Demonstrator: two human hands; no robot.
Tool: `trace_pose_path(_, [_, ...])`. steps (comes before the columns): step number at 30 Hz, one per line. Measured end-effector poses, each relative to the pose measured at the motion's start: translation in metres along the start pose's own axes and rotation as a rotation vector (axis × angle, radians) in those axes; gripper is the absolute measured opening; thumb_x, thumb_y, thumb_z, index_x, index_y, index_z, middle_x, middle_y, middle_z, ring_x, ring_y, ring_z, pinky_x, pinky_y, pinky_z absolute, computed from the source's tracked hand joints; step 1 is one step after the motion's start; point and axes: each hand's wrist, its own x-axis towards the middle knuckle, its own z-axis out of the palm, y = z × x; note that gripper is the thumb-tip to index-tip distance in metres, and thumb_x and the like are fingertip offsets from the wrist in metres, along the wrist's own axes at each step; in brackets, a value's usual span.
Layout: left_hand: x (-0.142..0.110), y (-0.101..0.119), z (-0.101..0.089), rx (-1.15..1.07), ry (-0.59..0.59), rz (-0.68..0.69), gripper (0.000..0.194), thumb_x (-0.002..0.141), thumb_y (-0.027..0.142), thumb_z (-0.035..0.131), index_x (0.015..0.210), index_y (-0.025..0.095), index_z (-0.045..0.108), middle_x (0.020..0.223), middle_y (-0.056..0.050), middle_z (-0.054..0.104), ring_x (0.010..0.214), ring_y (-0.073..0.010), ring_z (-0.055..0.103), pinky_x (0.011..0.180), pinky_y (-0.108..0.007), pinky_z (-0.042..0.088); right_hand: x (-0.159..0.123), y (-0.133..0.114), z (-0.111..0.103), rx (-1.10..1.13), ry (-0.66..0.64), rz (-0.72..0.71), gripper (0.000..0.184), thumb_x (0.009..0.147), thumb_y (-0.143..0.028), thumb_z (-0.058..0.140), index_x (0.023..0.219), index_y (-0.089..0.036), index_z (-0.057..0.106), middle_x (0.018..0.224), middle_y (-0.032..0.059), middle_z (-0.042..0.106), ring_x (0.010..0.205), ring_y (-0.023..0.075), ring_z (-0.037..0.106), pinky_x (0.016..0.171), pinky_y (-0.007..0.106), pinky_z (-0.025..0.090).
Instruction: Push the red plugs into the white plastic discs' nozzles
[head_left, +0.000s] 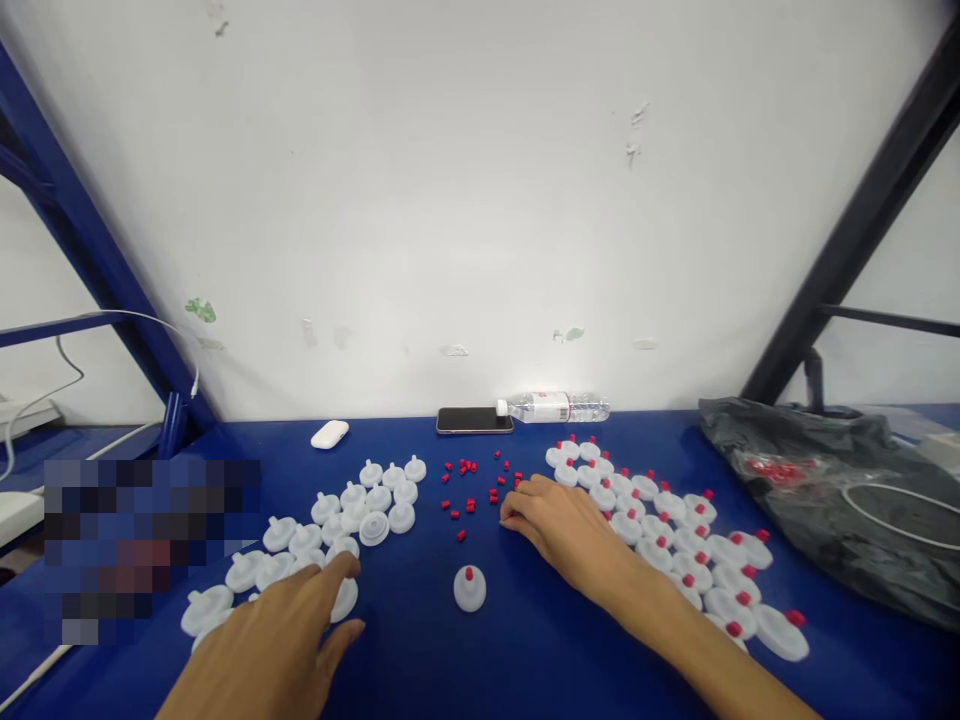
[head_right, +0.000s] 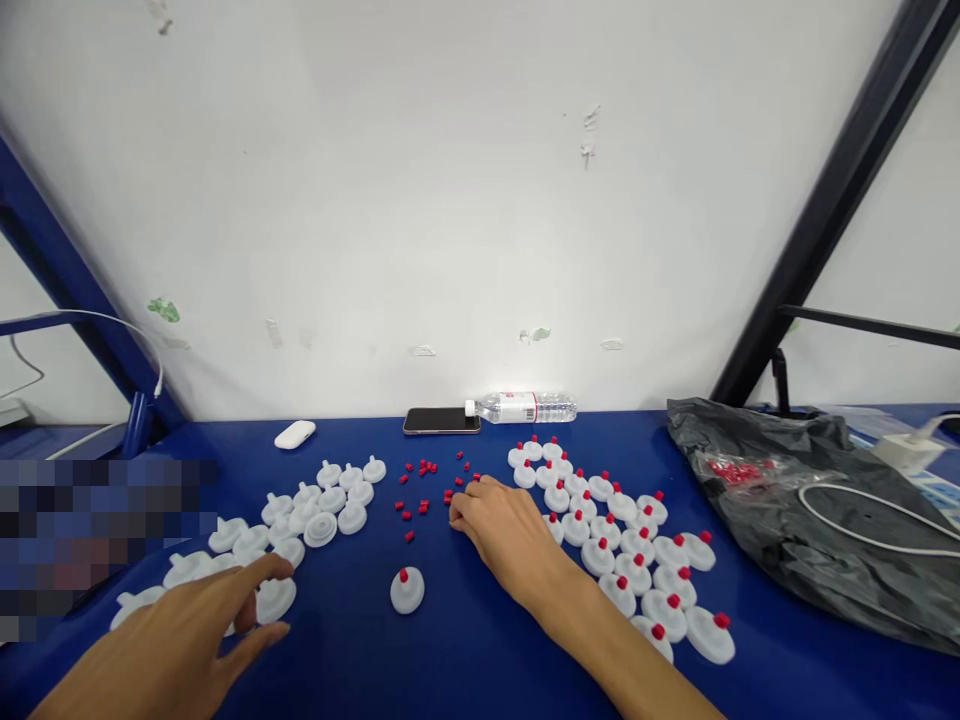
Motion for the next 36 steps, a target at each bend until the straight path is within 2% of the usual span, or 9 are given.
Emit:
trace_pose_path(5, [0.005,-0.003,-0.008,-0.012,0.011,-0.035,0.051,0.097,0.027,0.043,0.146,0.018,0.054,0.118,-0.017,0.075,0.114,-0.0359,0.071,0.089,-0.047,0.050,-0.001,-0.007,-0.007,0.101,0.044,0.019,0.017,0.106,-0.025,0.053,0.104,-0.024,0.069,0.099,0.0028,0.076,0.089,0.0213,0.071,0.074,0.031,0.049])
trace_pose_path(11, [0.015,0.004,0.000,-0.051,0.064,0.035,0.032,0.089,0.012,0.045,0.102,0.019,0.074,0.094,-0.013,0.079,0.087,-0.0327,0.075,0.071,-0.038,0.045,0.000,-0.017,-0.006,0.346,0.165,-0.026,0.022,0.104,-0.028,0.055,0.117,-0.029,0.073,0.110,0.0039,0.075,0.098,0.0219,0.071,0.089,0.035,0.052])
trace_pose_path(15, [0.021,0.017,0.015,-0.131,0.090,0.174,0.033,0.091,0.015,0.048,0.106,0.027,0.076,0.096,-0.006,0.079,0.092,-0.0262,0.073,0.081,-0.035,0.047,-0.002,-0.028,-0.015,0.506,0.158,0.026,0.019,0.101,-0.038,0.062,0.099,-0.029,0.078,0.099,0.0017,0.076,0.086,0.0194,0.070,0.070,0.030,0.051])
trace_pose_path(19, [0.024,0.030,0.029,-0.178,0.117,0.211,0.050,0.091,0.018,0.054,0.140,0.024,0.061,0.104,-0.010,0.077,0.105,-0.0326,0.072,0.090,-0.044,0.050,-0.010,-0.042,-0.020,0.738,-0.040,0.050,0.023,0.097,-0.046,0.065,0.098,-0.026,0.076,0.080,-0.0013,0.074,0.059,0.0135,0.065,0.057,0.025,0.048])
trace_pose_path(23, [0.023,0.035,0.027,-0.214,0.125,0.222,0.033,0.089,0.018,0.055,0.117,0.020,0.073,0.109,-0.013,0.074,0.100,-0.0350,0.073,0.087,-0.049,0.052,-0.015,-0.046,-0.017,0.692,-0.269,-0.014,0.021,0.097,-0.044,0.066,0.102,-0.028,0.077,0.062,-0.0054,0.062,0.050,0.0118,0.059,0.054,0.023,0.045])
trace_pose_path(25, [0.022,0.038,0.024,-0.239,0.137,0.246,0.025,0.089,0.018,0.055,0.106,0.022,0.073,0.109,-0.011,0.072,0.092,-0.0319,0.073,0.082,-0.046,0.053,-0.014,-0.042,-0.018,0.549,-0.232,-0.040,0.017,0.098,-0.040,0.065,0.099,-0.029,0.077,0.062,-0.0053,0.064,0.052,0.0126,0.058,0.056,0.024,0.043])
trace_pose_path(30, [0.015,0.049,0.022,-0.338,0.187,0.337,0.024,0.091,0.016,0.051,0.108,0.024,0.066,0.112,-0.006,0.068,0.095,-0.0242,0.070,0.084,-0.037,0.053,-0.010,-0.028,-0.031,0.264,0.056,0.025,0.015,0.099,-0.033,0.060,0.095,-0.029,0.074,0.083,-0.0012,0.076,0.062,0.0171,0.062,0.061,0.030,0.042])
trace_pose_path(33, [0.012,0.055,0.028,-0.402,0.190,0.392,0.025,0.091,0.018,0.056,0.111,0.028,0.066,0.101,-0.001,0.071,0.088,-0.0195,0.070,0.083,-0.032,0.054,-0.010,-0.031,-0.034,0.453,0.121,0.045,0.012,0.095,-0.036,0.067,0.091,-0.029,0.075,0.093,-0.0008,0.077,0.069,0.0177,0.065,0.062,0.029,0.045])
trace_pose_path(36, [0.010,0.055,0.038,-0.444,0.218,0.405,0.027,0.094,0.020,0.055,0.118,0.027,0.066,0.107,-0.002,0.071,0.081,-0.0170,0.069,0.080,-0.030,0.054,-0.012,-0.041,-0.024,0.699,0.034,0.081,0.009,0.089,-0.037,0.076,0.088,-0.028,0.078,0.077,-0.0025,0.075,0.061,0.0157,0.065,0.057,0.027,0.046])
